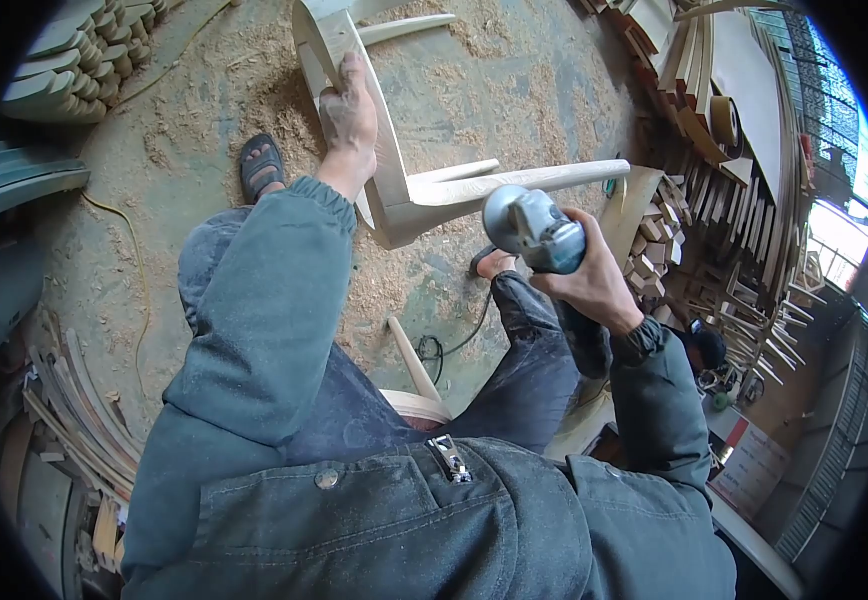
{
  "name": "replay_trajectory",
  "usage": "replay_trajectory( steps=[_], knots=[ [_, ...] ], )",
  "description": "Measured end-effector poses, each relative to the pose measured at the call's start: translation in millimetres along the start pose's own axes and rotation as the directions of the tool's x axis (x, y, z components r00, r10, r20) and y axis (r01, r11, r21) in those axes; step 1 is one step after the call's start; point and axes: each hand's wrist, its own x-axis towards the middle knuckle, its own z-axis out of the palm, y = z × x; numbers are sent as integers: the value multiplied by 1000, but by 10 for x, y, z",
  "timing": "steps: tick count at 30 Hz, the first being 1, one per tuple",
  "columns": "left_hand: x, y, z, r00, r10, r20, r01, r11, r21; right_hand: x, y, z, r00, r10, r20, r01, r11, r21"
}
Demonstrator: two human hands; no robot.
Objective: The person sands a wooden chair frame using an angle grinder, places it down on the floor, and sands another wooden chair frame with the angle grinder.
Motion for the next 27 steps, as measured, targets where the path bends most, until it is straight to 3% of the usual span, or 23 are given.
replay_trajectory(
  steps=[3, 4, 12, 19, 21, 23, 27],
  knots=[
    [-35, 42, -5, 1000, -16, 3, 16, 1000, -3, 83, -160, 68, 999, 8, 34, -6, 999, -41],
    [-52, 65, -9, 1000, -27, 6, 27, 1000, 16, 116, -133, 91, 996, -77, 38, 81, 990, -117],
    [-33, 33, -22, 1000, 4, 3, -4, 1000, 6, 196, -237, 46, 992, -69, 110, 82, 989, -120],
    [-85, 106, 5, 1000, 1, 17, -1, 1000, -12, 139, 73, -99, 988, 80, -135, -100, 983, -153],
    [-57, 84, 0, 1000, -3, 24, 3, 1000, 2, 122, 176, 5, 980, -5, -199, -14, 996, -91],
    [-40, 62, -26, 999, -9, 33, 8, 1000, 24, 37, 21, 162, 992, 1, -128, -4, 1000, -25],
    [12, 12, -39, 999, -11, 50, 10, 1000, 29, -19, 99, 439, 985, -142, -100, 136, 989, -62]
  ],
)
